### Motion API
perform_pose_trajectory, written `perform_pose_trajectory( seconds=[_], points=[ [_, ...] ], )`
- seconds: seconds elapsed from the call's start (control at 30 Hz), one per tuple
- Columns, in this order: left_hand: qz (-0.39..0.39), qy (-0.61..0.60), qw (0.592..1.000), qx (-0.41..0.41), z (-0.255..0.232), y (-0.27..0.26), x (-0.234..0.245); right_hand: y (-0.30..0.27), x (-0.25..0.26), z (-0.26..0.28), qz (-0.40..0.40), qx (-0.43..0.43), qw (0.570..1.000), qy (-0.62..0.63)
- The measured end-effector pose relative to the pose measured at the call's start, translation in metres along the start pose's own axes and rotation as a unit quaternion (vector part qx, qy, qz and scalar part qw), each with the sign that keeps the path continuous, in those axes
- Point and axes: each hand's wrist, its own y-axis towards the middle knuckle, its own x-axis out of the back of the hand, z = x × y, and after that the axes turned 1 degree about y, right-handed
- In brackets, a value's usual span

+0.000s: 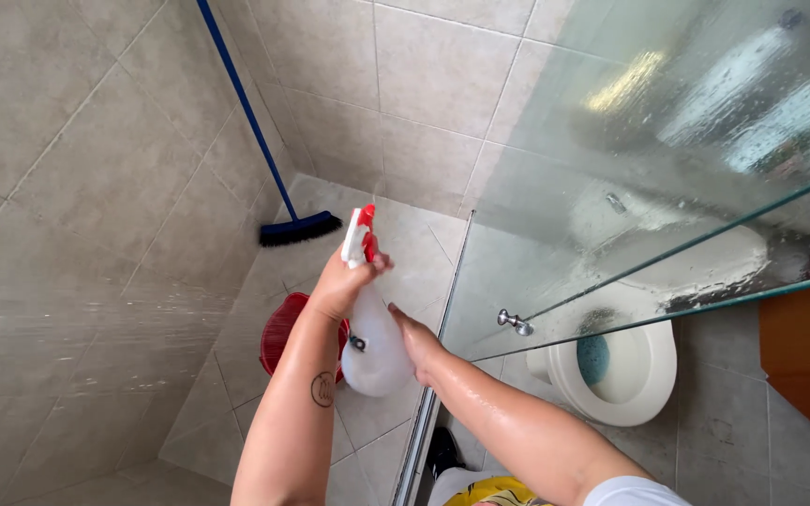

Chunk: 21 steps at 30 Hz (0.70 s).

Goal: The person is cleaning the bathroom, using a spray bottle and a bucket to wash the shower area.

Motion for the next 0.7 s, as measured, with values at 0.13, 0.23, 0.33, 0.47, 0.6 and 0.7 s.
perform_pose_trajectory(
  seconds=[0.13,0.23,0.33,0.47,0.6,0.7],
  points=[
    [-0.058,-0.054,0.99,0.116,-0.025,0.008,-0.014,0.005,0.012,0.009,-0.053,0.021,0.998,0.028],
    [-0.041,-0.082,0.991,0.095,-0.037,0.012,-0.026,0.019,0.02,0.001,-0.082,0.065,0.994,0.024],
    [-0.055,-0.118,0.988,0.087,-0.019,0.016,-0.025,0.022,0.023,0.005,-0.095,0.077,0.992,0.032],
    [-0.042,-0.122,0.986,0.104,-0.048,0.023,-0.032,0.038,0.025,-0.01,-0.124,0.068,0.989,0.049],
    [-0.051,0.008,0.991,0.125,-0.012,0.029,-0.021,0.041,0.035,-0.016,-0.118,0.099,0.987,0.047],
    [-0.096,-0.104,0.982,0.123,-0.026,0.033,-0.028,0.013,0.051,-0.013,-0.142,-0.047,0.989,-0.007]
  ],
)
